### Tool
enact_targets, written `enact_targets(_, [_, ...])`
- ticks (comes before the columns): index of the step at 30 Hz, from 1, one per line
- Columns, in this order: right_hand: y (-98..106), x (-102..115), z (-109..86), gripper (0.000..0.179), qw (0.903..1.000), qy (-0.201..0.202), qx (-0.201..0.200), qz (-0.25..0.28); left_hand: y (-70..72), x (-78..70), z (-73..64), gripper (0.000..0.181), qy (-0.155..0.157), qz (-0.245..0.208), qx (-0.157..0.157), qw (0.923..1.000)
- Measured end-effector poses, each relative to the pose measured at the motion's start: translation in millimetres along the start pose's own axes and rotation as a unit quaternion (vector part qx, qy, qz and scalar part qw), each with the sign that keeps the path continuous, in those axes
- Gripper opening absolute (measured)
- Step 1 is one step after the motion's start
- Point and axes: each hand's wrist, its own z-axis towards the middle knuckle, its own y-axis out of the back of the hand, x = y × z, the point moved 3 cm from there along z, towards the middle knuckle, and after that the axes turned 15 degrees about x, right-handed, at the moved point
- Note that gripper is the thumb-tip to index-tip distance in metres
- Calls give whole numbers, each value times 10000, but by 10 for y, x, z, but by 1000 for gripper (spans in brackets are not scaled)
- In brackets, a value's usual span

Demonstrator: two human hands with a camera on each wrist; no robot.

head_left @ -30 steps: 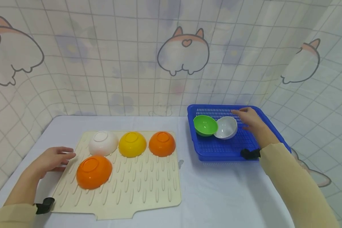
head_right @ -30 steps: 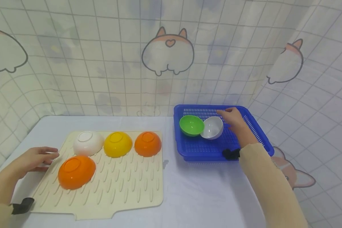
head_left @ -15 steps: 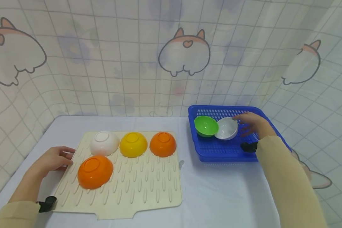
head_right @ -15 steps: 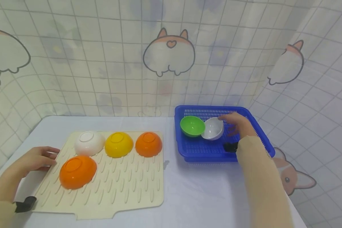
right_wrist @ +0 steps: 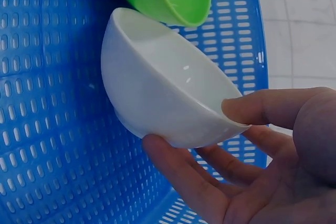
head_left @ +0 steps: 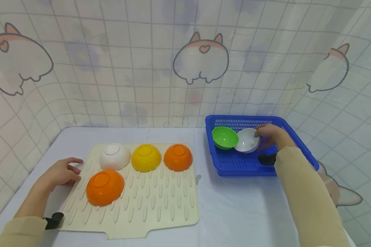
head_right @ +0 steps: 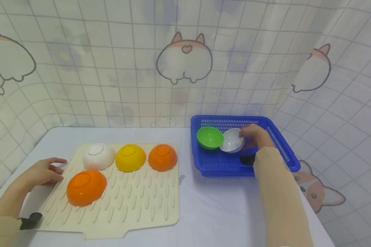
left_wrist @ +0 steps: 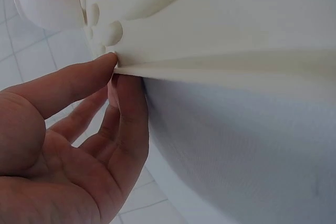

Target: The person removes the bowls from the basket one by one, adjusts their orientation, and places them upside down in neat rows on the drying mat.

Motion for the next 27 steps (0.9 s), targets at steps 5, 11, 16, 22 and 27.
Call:
enact_targets(5, [24, -34, -20, 63, 9999, 100, 23, 36, 8, -3, 0, 63, 74, 43, 13, 10000])
enact_targets(11, [32, -24, -58, 60, 9998, 153, -27, 122, 10, -12, 4, 61, 54, -24, 50, 10000])
enact_targets(16, [42, -18, -71, 62, 9998, 172, 0, 31, 18, -3, 4, 61, 45, -35, 76, 10000])
enact_targets(22, [76, -14, -83, 63, 9996, 174, 74, -192, 16, -5, 2, 60, 26, -81, 112, 9999])
enact_targets(27, [98, 12, -141, 64, 9983, 182, 98, -541, 12, -13, 1, 60, 52, -110, 120, 9999])
